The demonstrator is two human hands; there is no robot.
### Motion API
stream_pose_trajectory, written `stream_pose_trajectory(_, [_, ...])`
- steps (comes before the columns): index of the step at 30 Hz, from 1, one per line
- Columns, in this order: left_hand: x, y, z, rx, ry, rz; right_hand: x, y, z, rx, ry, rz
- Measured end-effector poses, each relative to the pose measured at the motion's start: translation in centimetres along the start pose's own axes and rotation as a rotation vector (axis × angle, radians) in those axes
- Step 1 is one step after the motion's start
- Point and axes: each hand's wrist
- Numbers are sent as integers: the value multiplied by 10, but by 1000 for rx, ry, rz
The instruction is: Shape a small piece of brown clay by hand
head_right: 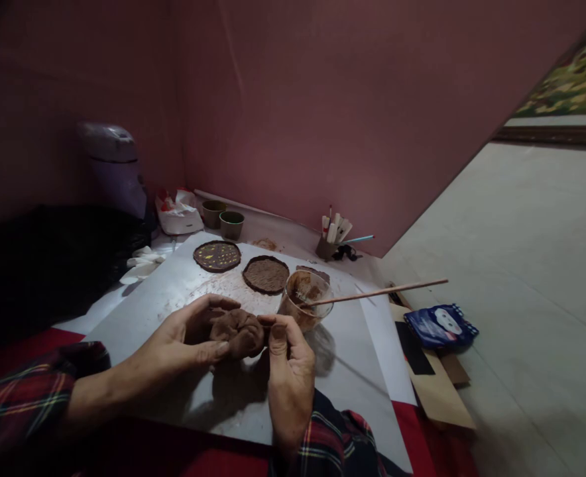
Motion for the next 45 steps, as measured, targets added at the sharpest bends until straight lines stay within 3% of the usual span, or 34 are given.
stream_pose_trajectory(4, [-5, -1, -3, -35, -7, 74, -3, 5, -1, 106, -102, -123])
stream_pose_trajectory(9, [-1, 1, -3, -149, -50, 258, -7, 5, 0, 40, -177, -134])
stream_pose_trajectory(15, [-2, 1, -1, -184, -91, 310, -6, 3, 0, 33, -209, -181])
stream_pose_trajectory(31, [-10, -3, -2, -6, -15, -114, 6, -9, 3, 129, -219, -169])
stream_pose_trajectory(36, [-9, -5, 0, -35, 9, -217, 7, -6, 6, 103, -195, -87])
stream_pose_trajectory(41, [-5, -5, -3, -104, 2, 10, 2, 3, 1, 31, -166, -61])
stream_pose_trajectory(45, [-3, -6, -6, -189, 26, 210, 0, 1, -1, -17, -253, -119])
Point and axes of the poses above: each hand's wrist, its own z-axis away from the middle knuckle, its own x-axis out of the palm, y = z × x, and after that the axes turned 7 degrees about y, right-handed
